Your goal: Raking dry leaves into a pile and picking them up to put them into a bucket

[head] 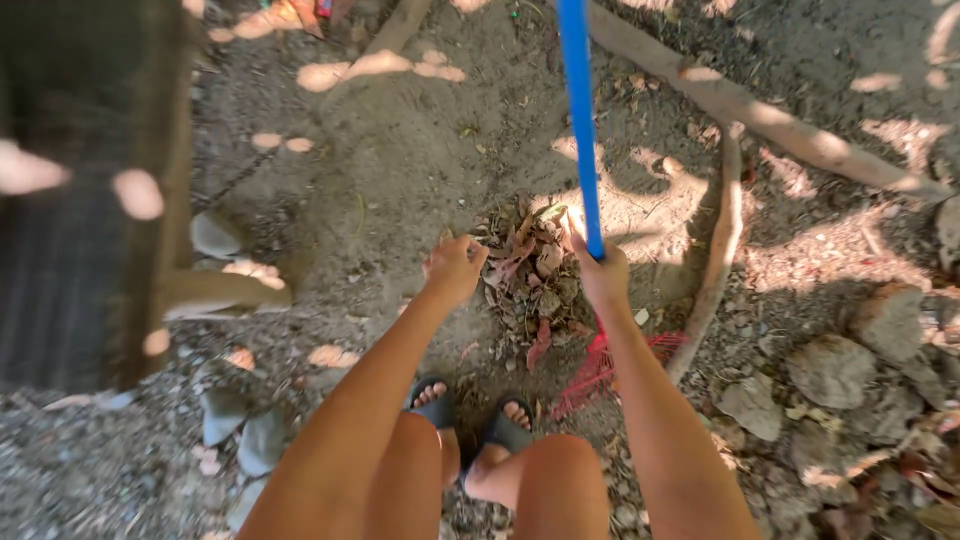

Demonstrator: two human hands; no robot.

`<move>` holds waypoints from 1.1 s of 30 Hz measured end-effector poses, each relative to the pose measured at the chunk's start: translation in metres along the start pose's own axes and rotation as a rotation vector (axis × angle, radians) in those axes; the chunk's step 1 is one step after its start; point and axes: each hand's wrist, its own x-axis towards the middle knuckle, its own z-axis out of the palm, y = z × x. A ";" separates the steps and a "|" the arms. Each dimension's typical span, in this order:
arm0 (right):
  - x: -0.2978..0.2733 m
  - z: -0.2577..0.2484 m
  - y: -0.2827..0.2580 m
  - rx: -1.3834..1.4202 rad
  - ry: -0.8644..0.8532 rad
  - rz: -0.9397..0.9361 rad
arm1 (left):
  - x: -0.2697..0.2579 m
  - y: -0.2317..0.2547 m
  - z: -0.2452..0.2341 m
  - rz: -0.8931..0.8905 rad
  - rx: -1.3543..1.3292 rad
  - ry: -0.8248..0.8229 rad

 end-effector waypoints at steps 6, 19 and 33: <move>0.007 0.044 -0.044 0.166 0.015 -0.094 | 0.090 -0.044 0.068 -0.041 -0.139 -0.077; -0.010 0.028 -0.082 0.622 0.070 -0.479 | 0.182 -0.040 0.142 0.046 0.041 -0.215; -0.026 -0.065 -0.061 0.785 0.185 -0.535 | 0.168 -0.006 0.169 0.330 0.098 0.118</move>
